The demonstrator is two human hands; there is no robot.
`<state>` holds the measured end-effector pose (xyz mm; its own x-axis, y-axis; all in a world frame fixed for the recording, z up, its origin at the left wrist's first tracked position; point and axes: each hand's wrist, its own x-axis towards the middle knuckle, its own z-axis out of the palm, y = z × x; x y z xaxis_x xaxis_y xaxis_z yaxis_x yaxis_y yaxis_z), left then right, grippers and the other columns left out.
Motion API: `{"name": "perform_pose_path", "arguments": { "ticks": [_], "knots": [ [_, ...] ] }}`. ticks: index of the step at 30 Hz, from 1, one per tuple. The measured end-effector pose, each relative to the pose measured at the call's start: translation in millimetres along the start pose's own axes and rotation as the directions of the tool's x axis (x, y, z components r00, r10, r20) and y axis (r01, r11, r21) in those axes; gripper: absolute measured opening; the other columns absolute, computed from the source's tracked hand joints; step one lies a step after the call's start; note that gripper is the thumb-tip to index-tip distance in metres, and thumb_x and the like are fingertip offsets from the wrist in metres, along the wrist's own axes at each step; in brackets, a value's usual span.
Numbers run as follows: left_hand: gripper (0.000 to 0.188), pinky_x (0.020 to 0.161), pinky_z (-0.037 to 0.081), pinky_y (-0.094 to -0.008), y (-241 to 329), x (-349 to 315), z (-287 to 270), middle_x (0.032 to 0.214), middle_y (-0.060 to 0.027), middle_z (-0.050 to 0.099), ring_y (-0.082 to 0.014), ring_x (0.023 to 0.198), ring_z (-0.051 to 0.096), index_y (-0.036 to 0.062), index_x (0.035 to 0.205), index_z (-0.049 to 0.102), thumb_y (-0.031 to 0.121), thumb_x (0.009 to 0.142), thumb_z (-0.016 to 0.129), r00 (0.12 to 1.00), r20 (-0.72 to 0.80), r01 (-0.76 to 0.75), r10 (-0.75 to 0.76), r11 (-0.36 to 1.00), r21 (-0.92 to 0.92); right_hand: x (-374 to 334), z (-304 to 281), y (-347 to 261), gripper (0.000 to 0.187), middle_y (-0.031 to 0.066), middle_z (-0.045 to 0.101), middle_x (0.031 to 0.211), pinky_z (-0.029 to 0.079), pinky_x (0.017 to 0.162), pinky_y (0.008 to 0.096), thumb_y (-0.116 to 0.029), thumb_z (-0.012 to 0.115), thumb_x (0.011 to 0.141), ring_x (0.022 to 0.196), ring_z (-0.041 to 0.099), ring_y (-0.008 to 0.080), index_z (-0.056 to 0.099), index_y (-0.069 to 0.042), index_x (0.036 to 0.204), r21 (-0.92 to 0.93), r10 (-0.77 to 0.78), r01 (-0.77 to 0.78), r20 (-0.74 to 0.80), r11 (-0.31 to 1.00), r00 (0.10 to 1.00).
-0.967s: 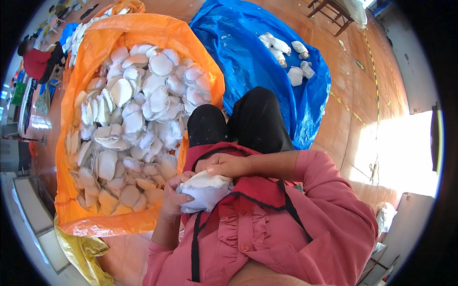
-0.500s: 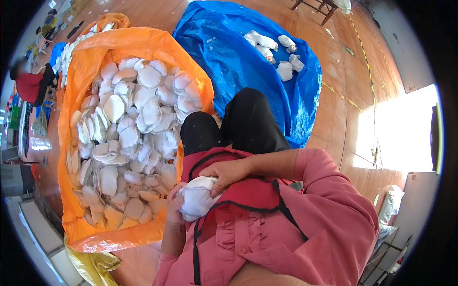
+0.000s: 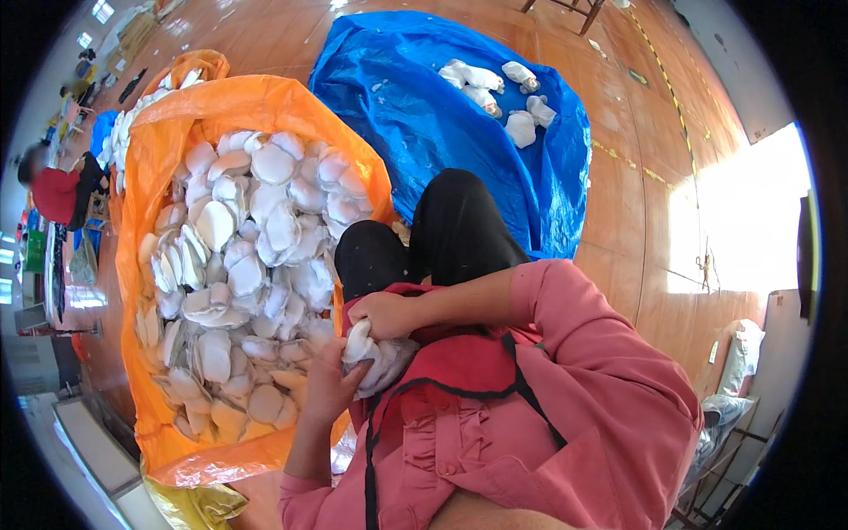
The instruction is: The person sits on the floor and repeatedly picks white sock-like items from an orange bag, stuffs them with white material, and places the finished items onto a blue tarp. The process is repeated continuously.
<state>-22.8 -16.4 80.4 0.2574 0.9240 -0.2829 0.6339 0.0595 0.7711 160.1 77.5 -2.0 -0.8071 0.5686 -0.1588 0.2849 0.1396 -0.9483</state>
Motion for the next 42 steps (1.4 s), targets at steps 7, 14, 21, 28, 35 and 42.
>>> {"name": "perform_pose_path", "arguments": {
  "ticks": [7,14,21,28,35,42],
  "knots": [
    [0.031,0.075,0.046,-0.0445,-44,-6,31,0.096,-0.0131,0.063,-0.0332,0.087,0.061,0.0062,0.098,0.057,0.010,0.069,0.068,0.814,-0.163,-0.409,0.557,0.750,0.520,-17,-10,6,0.036,0.0139,0.061,0.107,0.044,0.091,0.0408,-0.021,0.071,0.074,0.105,0.057,0.0332,0.061,-0.007,0.105,-0.216,-0.308,0.350,0.205,0.911,0.929],
    [0.039,0.084,0.046,-0.0435,-49,-33,32,0.107,-0.0175,0.063,-0.0356,0.105,0.060,0.0019,0.110,0.057,0.006,0.071,0.063,0.873,-0.028,-0.457,0.486,0.838,0.299,-50,-15,-13,0.040,0.0076,0.052,0.134,0.038,0.103,0.0435,-0.024,0.062,0.086,0.124,0.048,0.0283,0.056,-0.016,0.124,-0.390,-0.203,0.333,0.336,0.859,0.920],
    [0.061,0.102,0.043,-0.0424,-44,-35,-13,0.124,-0.0220,0.056,-0.0405,0.120,0.054,0.0001,0.124,0.053,-0.001,0.064,0.065,0.881,0.299,-0.380,0.366,0.925,-0.015,-47,-15,-18,0.049,0.0083,0.053,0.133,0.037,0.103,0.0431,-0.027,0.069,0.079,0.125,0.048,0.0282,0.055,-0.014,0.124,-0.359,-0.224,0.356,0.359,0.863,0.906],
    [0.060,0.093,0.047,-0.0426,-49,-18,6,0.105,-0.0140,0.065,-0.0340,0.104,0.062,0.0048,0.120,0.055,0.002,0.063,0.073,0.789,0.093,-0.615,0.608,0.779,0.122,-46,-5,-1,0.067,0.0105,0.053,0.130,0.035,0.104,0.0424,-0.030,0.083,0.065,0.127,0.045,0.0286,0.053,-0.012,0.122,-0.312,-0.224,0.311,0.284,0.898,0.932],
    [0.058,0.095,0.045,-0.0446,-41,-8,1,0.105,-0.0138,0.062,-0.0351,0.102,0.059,0.0025,0.120,0.054,-0.001,0.064,0.069,0.753,0.220,-0.640,0.620,0.768,0.028,-52,-5,10,0.064,0.0100,0.054,0.128,0.034,0.105,0.0428,-0.018,0.084,0.064,0.125,0.047,0.0296,0.054,-0.012,0.120,-0.104,-0.324,0.351,0.213,0.931,0.922],
    [0.063,0.097,0.044,-0.0456,-39,-5,7,0.109,-0.0185,0.055,-0.0391,0.109,0.053,-0.0011,0.126,0.049,-0.002,0.066,0.066,0.721,0.200,-0.693,0.664,0.697,0.184,-44,15,41,0.051,0.0110,0.059,0.115,0.044,0.096,0.0399,-0.008,0.080,0.064,0.112,0.056,0.0299,0.057,-0.009,0.110,0.094,-0.393,0.392,-0.004,0.915,0.919]
  ]
}}
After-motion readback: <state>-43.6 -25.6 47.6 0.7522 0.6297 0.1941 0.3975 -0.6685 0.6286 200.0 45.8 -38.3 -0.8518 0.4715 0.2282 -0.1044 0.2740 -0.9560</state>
